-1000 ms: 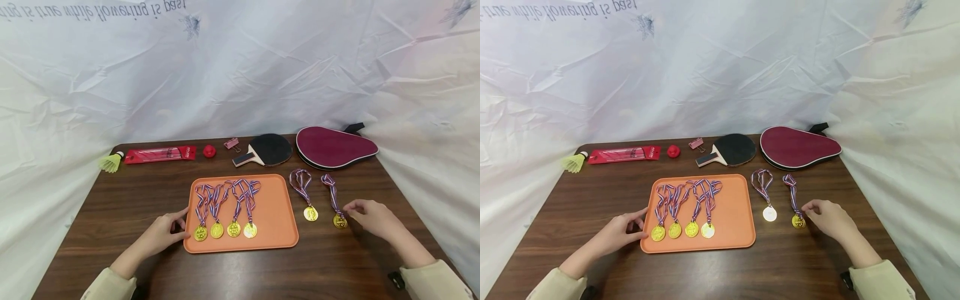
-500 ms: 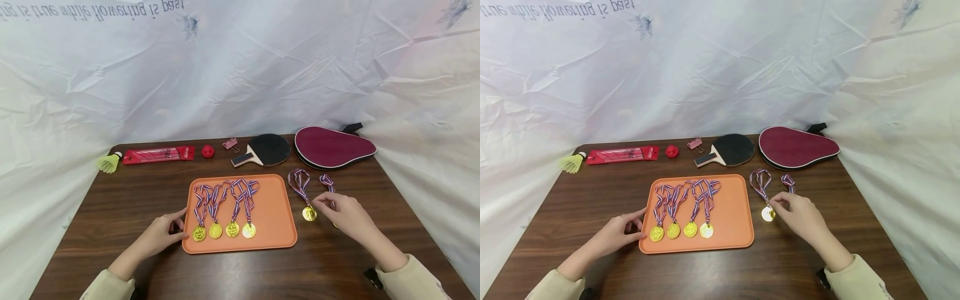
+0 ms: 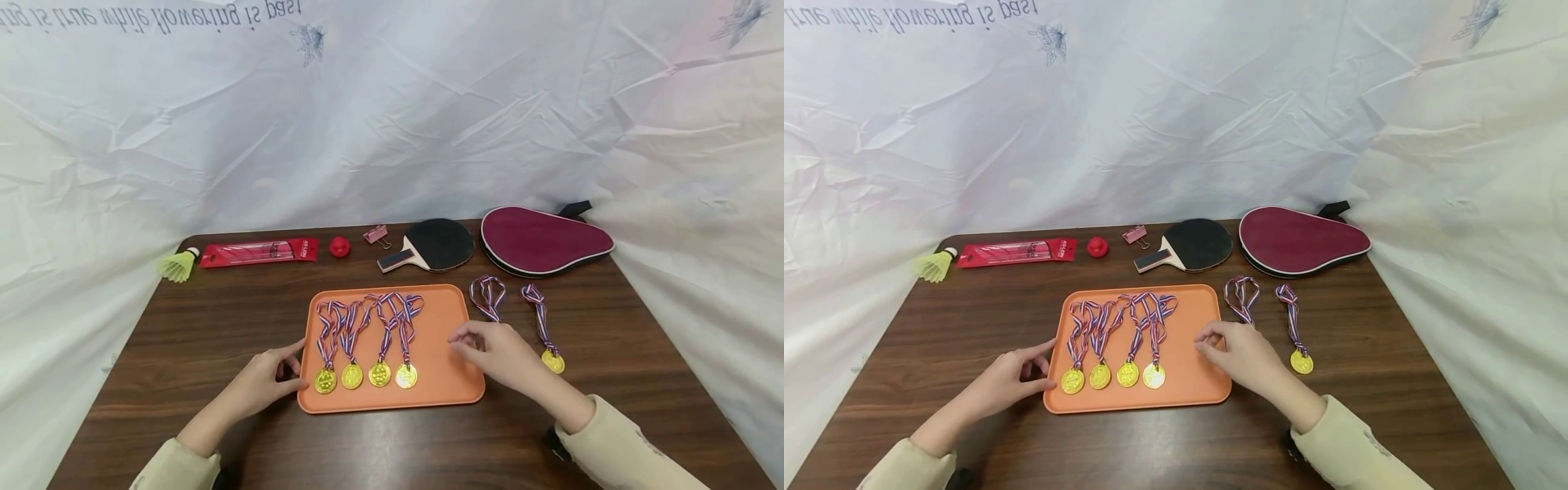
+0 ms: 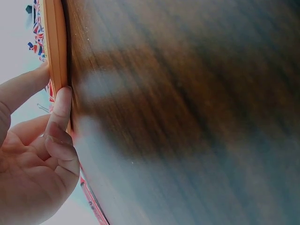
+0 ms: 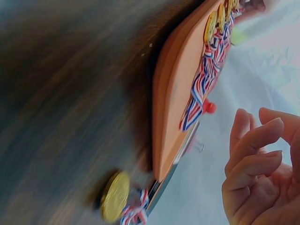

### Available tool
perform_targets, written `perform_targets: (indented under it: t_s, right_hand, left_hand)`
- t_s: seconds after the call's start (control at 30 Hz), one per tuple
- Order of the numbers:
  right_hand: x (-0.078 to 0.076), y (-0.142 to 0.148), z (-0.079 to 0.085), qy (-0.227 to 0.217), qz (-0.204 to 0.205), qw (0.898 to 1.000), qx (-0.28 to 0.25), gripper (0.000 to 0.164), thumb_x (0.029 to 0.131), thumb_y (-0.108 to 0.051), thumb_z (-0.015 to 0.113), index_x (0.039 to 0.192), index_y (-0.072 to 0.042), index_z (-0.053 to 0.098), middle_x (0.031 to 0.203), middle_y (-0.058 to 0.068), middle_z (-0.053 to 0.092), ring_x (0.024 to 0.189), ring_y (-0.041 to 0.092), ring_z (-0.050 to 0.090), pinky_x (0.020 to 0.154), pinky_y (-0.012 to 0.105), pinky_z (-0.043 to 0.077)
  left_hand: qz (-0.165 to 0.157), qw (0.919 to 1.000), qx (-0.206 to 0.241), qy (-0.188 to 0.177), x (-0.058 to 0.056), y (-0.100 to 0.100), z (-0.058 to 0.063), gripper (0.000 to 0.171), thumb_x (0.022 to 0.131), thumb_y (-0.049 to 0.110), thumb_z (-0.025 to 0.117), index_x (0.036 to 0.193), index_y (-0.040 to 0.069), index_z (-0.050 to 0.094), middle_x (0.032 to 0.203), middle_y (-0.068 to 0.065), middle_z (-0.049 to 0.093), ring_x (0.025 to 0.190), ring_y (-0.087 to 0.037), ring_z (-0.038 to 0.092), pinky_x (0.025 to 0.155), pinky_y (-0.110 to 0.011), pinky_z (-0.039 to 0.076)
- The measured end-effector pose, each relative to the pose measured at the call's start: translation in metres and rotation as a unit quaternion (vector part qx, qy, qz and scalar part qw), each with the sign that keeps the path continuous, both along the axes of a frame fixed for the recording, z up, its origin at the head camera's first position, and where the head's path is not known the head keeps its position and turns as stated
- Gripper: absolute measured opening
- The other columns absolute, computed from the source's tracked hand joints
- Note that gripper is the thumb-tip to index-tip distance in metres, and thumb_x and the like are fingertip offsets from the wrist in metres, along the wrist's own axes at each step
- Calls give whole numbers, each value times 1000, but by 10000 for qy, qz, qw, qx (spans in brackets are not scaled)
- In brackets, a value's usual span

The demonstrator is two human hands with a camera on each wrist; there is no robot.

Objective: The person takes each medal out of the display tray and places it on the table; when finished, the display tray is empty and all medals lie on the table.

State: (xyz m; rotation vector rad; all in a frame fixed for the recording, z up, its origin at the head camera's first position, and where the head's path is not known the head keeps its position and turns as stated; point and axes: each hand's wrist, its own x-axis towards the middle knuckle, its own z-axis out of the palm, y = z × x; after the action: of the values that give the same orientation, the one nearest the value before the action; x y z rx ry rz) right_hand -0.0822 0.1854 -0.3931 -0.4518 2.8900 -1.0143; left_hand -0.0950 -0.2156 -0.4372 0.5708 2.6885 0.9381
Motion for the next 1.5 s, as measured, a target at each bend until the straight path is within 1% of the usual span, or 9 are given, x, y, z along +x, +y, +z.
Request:
perform_targets:
  t_s: [0.13, 0.27, 0.4, 0.5, 0.7, 0.93, 1.17, 1.3, 1.5]
  right_hand:
    - [-7, -16, -4, -161, 147, 9998, -22, 3, 81, -28, 66, 84, -28, 65, 71, -16, 55, 57, 8, 47, 49, 24, 38]
    - [-12, -30, -15, -232, 393, 9990, -23, 5, 80, -28, 67, 83, -28, 64, 71, -17, 56, 63, 4, 51, 55, 23, 41]
    - [-11, -38, -28, -296, 515, 9982, 112, 8, 78, -31, 69, 83, -27, 64, 70, -19, 54, 66, -1, 51, 61, 22, 41]
    - [-9, -42, -34, -337, 568, 9977, 170, 12, 76, -35, 69, 83, -27, 64, 69, -18, 54, 64, -1, 50, 59, 23, 41]
    - [-7, -51, -35, -401, 418, 9973, 456, 25, 71, -49, 69, 82, -28, 62, 66, -18, 53, 59, 1, 49, 51, 24, 39]
    - [-8, -60, -34, -564, 304, 9961, 604, 38, 60, -58, 72, 80, -28, 60, 61, -15, 51, 57, 5, 46, 51, 26, 37]
    - [-8, -64, -38, -456, 324, 9959, 716, 43, 55, -58, 75, 81, -28, 57, 65, -14, 52, 57, 5, 45, 52, 26, 36]
    - [-9, -66, -38, -533, 296, 9949, 798, 46, 54, -59, 75, 82, -27, 56, 65, -13, 51, 57, 6, 45, 52, 26, 36]
    - [-12, -69, -37, -549, 237, 9942, 897, 48, 53, -59, 75, 80, -25, 56, 64, -12, 50, 56, 7, 44, 51, 27, 35]
  left_hand:
    - [8, 10000, -13, -38, 0, -1, 0, 69, 75, 29, 72, 132, 4, 43, 76, 6, 53, 56, -7, 40, 48, -22, 33]
    - [14, 10000, 13, -29, 0, -1, 0, 69, 74, 30, 72, 132, 4, 44, 75, 7, 53, 56, -7, 40, 48, -22, 33]
    - [1, 10000, 44, -23, 0, -1, -1, 69, 74, 28, 72, 131, 3, 43, 75, 7, 54, 56, -7, 40, 49, -22, 34]
    - [13, 10000, 46, -27, 0, -1, -2, 69, 74, 27, 73, 131, 2, 44, 75, 7, 54, 56, -8, 41, 49, -22, 34]
    - [9, 9999, 70, -75, -1, 1, -2, 69, 74, 28, 73, 131, 2, 44, 75, 6, 53, 57, -7, 41, 49, -22, 34]
    - [65, 9999, 3, -82, 0, 1, -1, 69, 74, 27, 73, 131, 2, 44, 75, 7, 53, 58, -8, 41, 50, -22, 35]
    - [4, 10000, 52, -64, -1, 0, -2, 68, 74, 25, 73, 131, 2, 44, 75, 7, 53, 57, -7, 41, 49, -22, 35]
    - [-49, 9999, 75, -86, -2, 0, 0, 68, 74, 26, 73, 131, 2, 44, 75, 7, 53, 57, -7, 41, 49, -22, 34]
    - [-33, 9999, 66, -110, -2, 0, 1, 68, 74, 25, 73, 131, 1, 43, 75, 6, 54, 56, -7, 40, 48, -22, 34]
